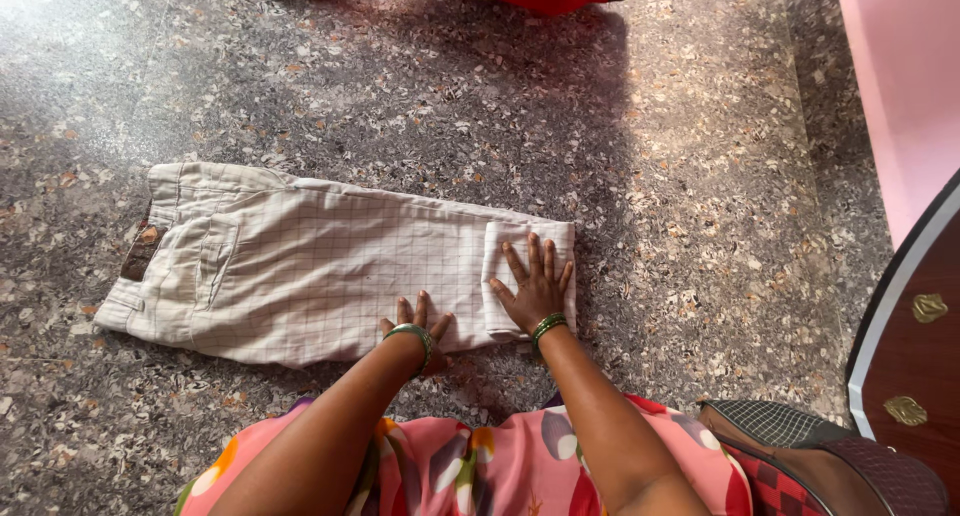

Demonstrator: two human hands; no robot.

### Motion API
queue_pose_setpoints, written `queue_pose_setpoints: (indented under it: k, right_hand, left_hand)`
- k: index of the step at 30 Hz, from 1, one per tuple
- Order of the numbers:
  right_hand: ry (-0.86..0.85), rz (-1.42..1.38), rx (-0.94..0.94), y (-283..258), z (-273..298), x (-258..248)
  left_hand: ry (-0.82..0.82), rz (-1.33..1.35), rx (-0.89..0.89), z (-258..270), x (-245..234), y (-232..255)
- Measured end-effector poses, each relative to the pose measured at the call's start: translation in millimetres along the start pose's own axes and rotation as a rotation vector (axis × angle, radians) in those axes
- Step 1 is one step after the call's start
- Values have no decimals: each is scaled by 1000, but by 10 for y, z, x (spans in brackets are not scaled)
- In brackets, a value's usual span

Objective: The person aligns the legs of a pair of pants, folds them lengthwise, and then rolls them into a compact bundle before placing them inside a bag.

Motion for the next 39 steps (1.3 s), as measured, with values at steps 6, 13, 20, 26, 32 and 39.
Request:
queue_pose_setpoints:
  k: [6, 13, 20, 26, 32, 39]
  right_hand:
    - [365, -559, 38, 488, -137, -197]
    - [-207, -794, 451, 1130, -28, 226]
    - [-67, -835, 417, 1110, -41, 389]
    - [-208, -1116, 496, 890, 55, 77]
    - [-178, -983, 547, 1117, 149, -427]
    - [-116, -392, 553, 1385, 410, -1181]
  left_hand:
    - [58, -51, 17, 34, 107, 58]
    - [35, -35, -17, 18, 83, 69]
    - [55, -25, -15, -36, 139, 72]
    - [19, -8, 14, -7, 64, 96]
    - [-53, 21, 202, -86, 142, 364]
    - [-33, 118, 430, -363, 322, 474]
Point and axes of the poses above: each hand's wrist, its own z-axis away from the middle knuckle, its own x-axis out of the palm, y = z × x, the point moved 3 cm from there along -z, towards the middle knuckle, and after that the axes turned 9 degrees about z, right-handed, at the moved point
